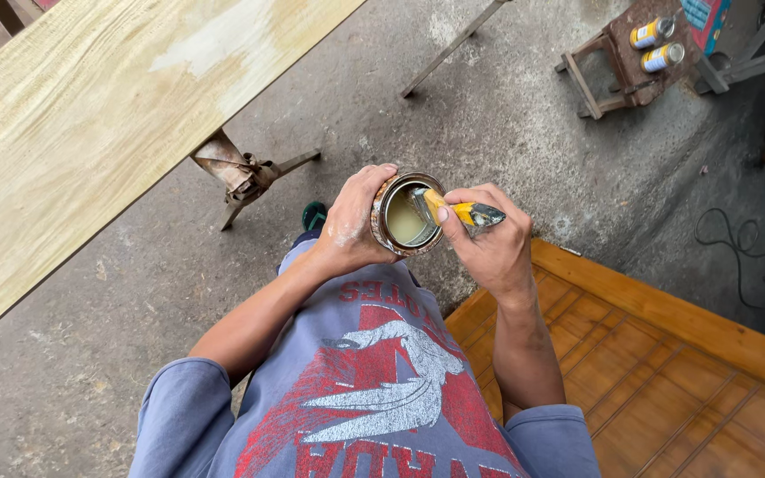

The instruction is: The person applies a light-colored finish to a long wooden plank using a paintbrush. They repeatedly dip the brush into a can and spread the finish along the plank's surface, working from one end to the other.

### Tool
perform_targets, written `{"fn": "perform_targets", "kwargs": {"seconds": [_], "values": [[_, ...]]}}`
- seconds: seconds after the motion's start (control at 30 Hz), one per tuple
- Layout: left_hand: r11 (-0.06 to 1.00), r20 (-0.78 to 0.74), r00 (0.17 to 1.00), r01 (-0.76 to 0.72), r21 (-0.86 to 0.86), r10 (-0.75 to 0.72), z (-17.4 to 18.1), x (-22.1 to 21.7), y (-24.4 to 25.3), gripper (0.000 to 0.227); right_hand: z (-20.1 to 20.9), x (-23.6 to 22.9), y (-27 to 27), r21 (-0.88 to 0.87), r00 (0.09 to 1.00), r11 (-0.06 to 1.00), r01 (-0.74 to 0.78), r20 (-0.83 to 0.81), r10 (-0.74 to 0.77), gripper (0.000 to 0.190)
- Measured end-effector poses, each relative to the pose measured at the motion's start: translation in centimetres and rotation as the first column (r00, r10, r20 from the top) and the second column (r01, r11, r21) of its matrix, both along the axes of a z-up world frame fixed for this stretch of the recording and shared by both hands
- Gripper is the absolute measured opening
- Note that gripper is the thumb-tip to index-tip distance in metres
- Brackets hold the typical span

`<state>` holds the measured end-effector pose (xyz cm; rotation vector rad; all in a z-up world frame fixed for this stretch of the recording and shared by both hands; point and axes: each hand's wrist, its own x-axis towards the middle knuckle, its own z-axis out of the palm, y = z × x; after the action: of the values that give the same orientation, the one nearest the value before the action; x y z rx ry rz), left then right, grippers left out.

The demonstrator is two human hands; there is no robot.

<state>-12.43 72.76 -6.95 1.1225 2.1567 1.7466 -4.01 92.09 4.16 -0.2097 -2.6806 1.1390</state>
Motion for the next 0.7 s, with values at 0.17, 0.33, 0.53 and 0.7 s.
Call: {"fn": "perform_targets", "kwargs": {"seconds": [0.17, 0.33, 0.53, 0.7], "values": [[0.996, 0.001, 0.997, -0.078, -0.04, 0.078, -0.2, -2.1, 1.2, 0.108, -0.8, -3.3, 2.0, 0.018, 0.997, 0.997, -0.071, -0.022, 0.071, 0.014], [0.98, -0.024, 0.982, -0.188, -0.07, 0.186, -1.0, -3.7, 1.8, 0.109, -1.6, -6.8, 4.1, -0.055, 0.986, 0.985, -0.164, -0.038, 0.162, 0.014], [0.908, -0.026, 0.912, -0.411, -0.081, 0.41, -1.4, -4.9, 2.6, 0.11, -2.6, -12.4, 7.7, -0.196, 0.944, 0.923, -0.331, -0.07, 0.324, 0.013], [0.745, -0.063, 0.759, -0.649, -0.153, 0.648, -0.6, -5.7, 2.5, 0.113, -5.2, -18.8, 10.7, -0.469, 0.877, 0.76, -0.45, -0.075, 0.474, 0.015]]}}
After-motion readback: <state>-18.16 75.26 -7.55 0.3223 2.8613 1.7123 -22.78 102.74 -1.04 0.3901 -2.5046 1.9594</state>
